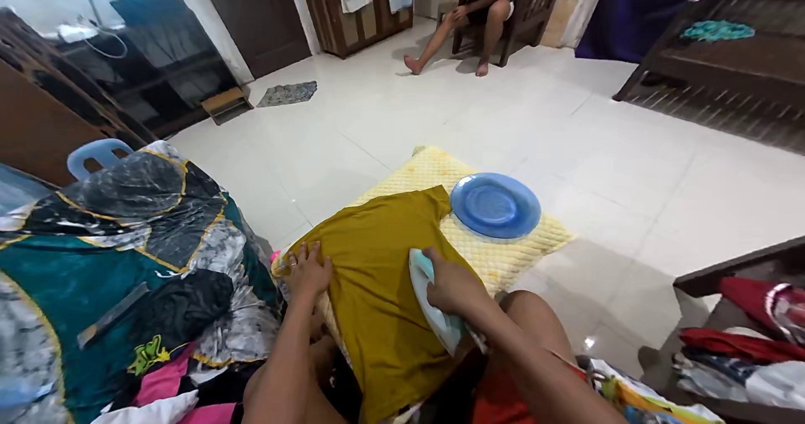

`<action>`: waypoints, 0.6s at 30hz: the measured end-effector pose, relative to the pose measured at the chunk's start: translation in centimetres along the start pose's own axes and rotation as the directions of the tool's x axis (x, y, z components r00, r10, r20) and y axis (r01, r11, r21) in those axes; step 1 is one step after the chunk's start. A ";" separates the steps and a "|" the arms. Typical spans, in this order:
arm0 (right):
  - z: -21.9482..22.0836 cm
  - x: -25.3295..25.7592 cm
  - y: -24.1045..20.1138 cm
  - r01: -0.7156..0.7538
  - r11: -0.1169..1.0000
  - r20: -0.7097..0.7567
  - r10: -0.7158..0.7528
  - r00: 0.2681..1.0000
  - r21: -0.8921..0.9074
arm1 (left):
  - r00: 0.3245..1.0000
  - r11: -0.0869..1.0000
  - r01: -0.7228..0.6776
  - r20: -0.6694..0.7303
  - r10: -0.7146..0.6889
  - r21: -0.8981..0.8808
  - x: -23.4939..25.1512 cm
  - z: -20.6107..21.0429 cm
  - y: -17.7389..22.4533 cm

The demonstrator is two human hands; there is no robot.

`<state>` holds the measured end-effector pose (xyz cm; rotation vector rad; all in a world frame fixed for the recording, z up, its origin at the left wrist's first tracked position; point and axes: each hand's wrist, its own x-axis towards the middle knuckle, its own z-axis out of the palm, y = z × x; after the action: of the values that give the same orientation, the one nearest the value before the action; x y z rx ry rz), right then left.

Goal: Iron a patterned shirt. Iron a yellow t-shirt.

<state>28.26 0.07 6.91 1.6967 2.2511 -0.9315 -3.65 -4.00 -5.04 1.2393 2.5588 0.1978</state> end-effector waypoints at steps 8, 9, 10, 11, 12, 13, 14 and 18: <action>-1.3 6.7 -1.8 0.078 0.987 -0.127 -0.060 0.990 0.139 | 0.991 0.989 -0.132 -0.030 0.134 0.063 0.9 -3.1 10.4; -1.1 6.8 -1.5 0.089 0.982 -0.133 -0.067 0.989 0.167 | 0.982 0.982 -0.179 -0.044 0.181 0.053 1.6 -2.9 11.7; -0.9 6.9 -1.2 0.101 0.975 -0.133 -0.075 0.988 0.199 | 0.975 0.975 -0.217 -0.046 0.220 0.051 2.4 -2.8 13.0; -0.7 6.9 -0.8 0.114 0.967 -0.130 -0.086 0.988 0.230 | 0.967 0.967 -0.249 -0.044 0.251 0.053 3.2 -2.5 14.3; -0.6 6.8 -0.5 0.125 0.959 -0.118 -0.098 0.988 0.255 | 0.958 0.958 -0.280 -0.042 0.283 0.052 4.2 -2.2 15.5; -0.6 6.5 -0.2 0.127 0.955 -0.092 -0.106 0.990 0.267 | 0.950 0.950 -0.308 -0.037 0.310 0.049 5.2 -1.8 16.6; -0.5 6.3 0.1 0.126 0.956 -0.063 -0.113 0.992 0.264 | 0.944 0.944 -0.328 -0.032 0.329 0.035 6.2 -1.4 17.7; -0.5 4.6 1.0 0.165 0.963 0.052 -0.180 0.982 0.214 | 0.931 0.933 -0.359 -0.069 0.358 -0.005 10.5 0.8 20.5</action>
<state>27.75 4.22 4.67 1.5330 2.3553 -1.2883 5.66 16.92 -2.80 1.7141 2.3553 0.3421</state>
